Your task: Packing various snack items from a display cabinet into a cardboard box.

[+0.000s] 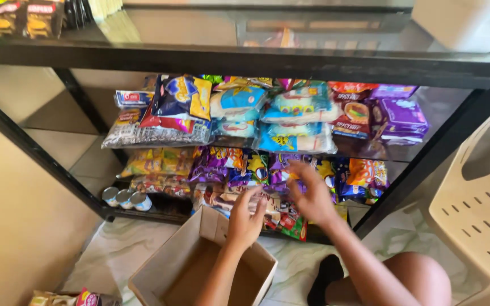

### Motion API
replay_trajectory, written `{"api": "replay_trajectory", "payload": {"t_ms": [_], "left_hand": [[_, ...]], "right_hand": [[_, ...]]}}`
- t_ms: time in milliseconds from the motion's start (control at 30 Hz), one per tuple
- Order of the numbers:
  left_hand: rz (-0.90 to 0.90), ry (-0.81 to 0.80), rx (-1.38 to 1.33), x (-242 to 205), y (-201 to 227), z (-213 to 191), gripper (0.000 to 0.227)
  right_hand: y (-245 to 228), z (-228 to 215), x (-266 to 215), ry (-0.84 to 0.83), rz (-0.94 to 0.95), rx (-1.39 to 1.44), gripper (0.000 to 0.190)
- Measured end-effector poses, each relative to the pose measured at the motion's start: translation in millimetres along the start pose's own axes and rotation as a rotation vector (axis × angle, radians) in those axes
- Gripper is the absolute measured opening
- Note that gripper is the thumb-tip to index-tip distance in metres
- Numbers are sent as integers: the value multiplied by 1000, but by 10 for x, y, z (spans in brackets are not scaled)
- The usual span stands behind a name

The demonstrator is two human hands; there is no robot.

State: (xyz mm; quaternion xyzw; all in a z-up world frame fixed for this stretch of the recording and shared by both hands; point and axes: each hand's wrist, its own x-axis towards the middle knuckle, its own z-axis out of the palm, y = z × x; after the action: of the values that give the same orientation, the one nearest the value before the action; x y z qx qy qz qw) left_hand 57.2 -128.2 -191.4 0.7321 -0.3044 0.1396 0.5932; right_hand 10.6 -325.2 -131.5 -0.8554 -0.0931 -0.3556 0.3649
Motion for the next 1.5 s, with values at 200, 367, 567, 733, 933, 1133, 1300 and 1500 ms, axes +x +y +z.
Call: {"api": "replay_trajectory", "payload": {"t_ms": [200,367,567,733,933,1133,1300,1500], "left_hand": [[111,-15,8,953,621,247,37],[348,95,117,1655,587,517,39],[376,187,334,2190,282,783,57],[181,74,396,2235,263,804,55],[205,143,324,2268,196,808,41],[12,55,303,2239,263,795,50],[195,127,230,2251,248,803,73],[246,119,189,2293,351,885,78]], "right_hand": [[-4,-514,680,241,58,93,24],[387,-711,1113,346,27,-183,33],[878,-533,1353,317,125,-320,56],[893,-382,1213,386,147,-258,47],[803,-371,1125,428,124,-175,43],[855,-348,1053,442,107,-100,40],[994,-323,1051,455,133,-49,51],[949,-396,1070,464,180,45,55]]}}
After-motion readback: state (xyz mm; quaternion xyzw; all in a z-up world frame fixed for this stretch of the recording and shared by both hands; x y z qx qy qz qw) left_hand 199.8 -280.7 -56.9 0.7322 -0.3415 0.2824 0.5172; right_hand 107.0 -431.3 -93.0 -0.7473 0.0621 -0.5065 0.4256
